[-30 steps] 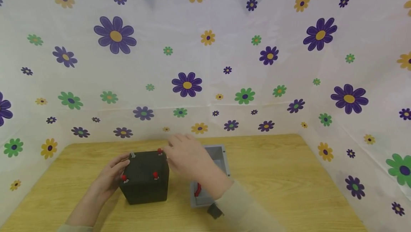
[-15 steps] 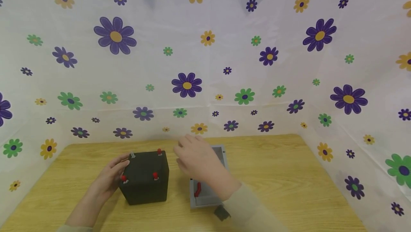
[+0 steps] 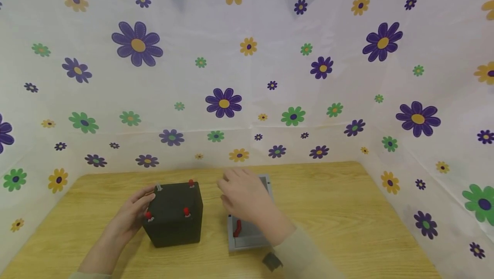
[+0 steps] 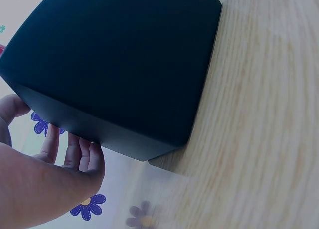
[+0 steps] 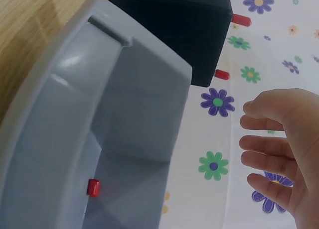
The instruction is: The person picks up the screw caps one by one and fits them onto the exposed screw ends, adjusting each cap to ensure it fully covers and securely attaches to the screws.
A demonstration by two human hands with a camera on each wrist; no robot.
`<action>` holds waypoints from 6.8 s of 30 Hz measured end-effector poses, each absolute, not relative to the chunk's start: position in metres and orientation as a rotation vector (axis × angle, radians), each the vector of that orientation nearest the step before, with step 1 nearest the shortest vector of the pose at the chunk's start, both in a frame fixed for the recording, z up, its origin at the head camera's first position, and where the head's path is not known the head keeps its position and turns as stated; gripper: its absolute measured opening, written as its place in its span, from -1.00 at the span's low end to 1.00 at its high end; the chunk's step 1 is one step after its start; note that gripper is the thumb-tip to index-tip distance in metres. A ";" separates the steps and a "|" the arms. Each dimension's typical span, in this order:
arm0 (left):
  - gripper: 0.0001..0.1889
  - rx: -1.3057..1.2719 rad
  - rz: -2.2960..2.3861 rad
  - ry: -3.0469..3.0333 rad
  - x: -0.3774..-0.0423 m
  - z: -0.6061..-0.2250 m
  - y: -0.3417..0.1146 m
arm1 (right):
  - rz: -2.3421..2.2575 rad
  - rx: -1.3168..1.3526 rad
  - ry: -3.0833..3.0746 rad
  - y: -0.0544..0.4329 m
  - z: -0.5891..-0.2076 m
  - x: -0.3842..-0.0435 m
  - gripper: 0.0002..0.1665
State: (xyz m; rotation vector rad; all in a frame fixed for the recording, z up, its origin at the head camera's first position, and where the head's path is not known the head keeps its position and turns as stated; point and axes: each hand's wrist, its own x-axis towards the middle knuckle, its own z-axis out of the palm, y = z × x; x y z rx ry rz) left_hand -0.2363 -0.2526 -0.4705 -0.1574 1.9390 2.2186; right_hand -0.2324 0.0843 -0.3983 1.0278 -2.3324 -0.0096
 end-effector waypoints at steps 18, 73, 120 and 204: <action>-0.65 -0.128 2.214 1.944 -0.234 -0.470 -0.254 | 0.089 1.012 -2.378 0.104 -0.429 -0.230 -0.86; -0.77 -0.152 2.238 1.928 -0.236 -0.471 -0.253 | -0.041 1.129 -2.601 0.123 -0.460 -0.224 -0.70; -0.52 -0.147 2.182 1.960 -0.232 -0.466 -0.253 | -0.364 1.245 -2.633 0.113 -0.462 -0.230 -0.87; -0.65 -0.130 2.204 1.954 -0.232 -0.467 -0.253 | -0.325 1.262 -2.557 0.116 -0.457 -0.229 -0.87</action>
